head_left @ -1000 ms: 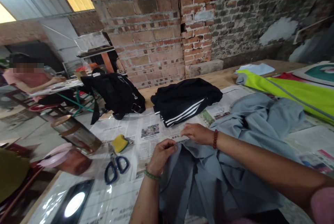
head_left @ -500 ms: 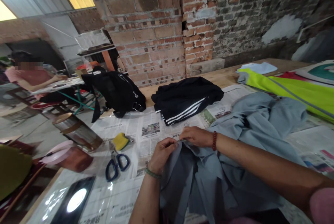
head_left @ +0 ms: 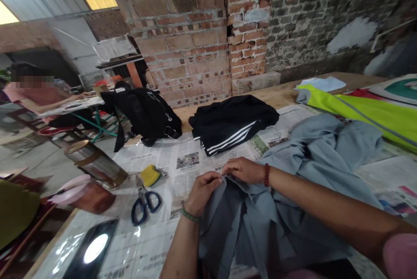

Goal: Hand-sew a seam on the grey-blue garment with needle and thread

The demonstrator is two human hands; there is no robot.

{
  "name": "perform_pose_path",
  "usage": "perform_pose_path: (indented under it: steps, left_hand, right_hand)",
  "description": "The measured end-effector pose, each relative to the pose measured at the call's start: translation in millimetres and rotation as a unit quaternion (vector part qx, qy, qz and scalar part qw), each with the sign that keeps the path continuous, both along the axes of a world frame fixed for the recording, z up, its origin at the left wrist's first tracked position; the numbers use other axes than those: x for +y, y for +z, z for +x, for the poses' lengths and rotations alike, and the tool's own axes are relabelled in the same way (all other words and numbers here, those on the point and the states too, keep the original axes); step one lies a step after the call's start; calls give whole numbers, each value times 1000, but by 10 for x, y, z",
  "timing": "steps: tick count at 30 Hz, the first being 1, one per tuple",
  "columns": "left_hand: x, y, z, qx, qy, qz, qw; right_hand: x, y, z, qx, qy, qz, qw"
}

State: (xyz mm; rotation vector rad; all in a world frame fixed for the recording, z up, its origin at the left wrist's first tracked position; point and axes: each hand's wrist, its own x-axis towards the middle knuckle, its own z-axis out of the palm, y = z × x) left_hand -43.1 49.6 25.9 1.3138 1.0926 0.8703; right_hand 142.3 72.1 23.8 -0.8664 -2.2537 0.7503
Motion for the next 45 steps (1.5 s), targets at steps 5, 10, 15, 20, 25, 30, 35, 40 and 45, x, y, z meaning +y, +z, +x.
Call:
perform_pose_path:
  steps: [5, 10, 15, 20, 25, 30, 35, 40, 45]
  left_hand:
    - [12, -48, 22, -12, -1, -11, 1000]
    - [16, -56, 31, -36, 18, -34, 999]
    - [13, -44, 35, -66, 32, -60, 995]
    - [7, -81, 62, -82, 14, -92, 992]
    - [0, -111, 75, -92, 22, -79, 992]
    - [6, -122, 73, -95, 26, -67, 993]
    - [11, -139, 66, -96, 6, -67, 993]
    - [-2, -158, 90, -105, -5, -79, 991]
    - [-5, -186, 142, -95, 16, -111, 989]
  right_hand:
    - [-28, -8, -73, 9, -6, -33, 999]
    - [-20, -53, -41, 20, -62, 52, 997]
    - [-217, -51, 23, 93, -108, 152, 978]
    - [-381, -76, -98, 40, -109, 200, 973]
    - [-330, -158, -190, 62, -136, 208, 967]
    - [-317, -251, -195, 94, -161, 193, 963]
    - [-333, -285, -193, 62, -171, 205, 962]
    - [-355, -288, -178, 64, -142, 233, 960]
    - [-366, -282, -190, 173, -196, 114, 958]
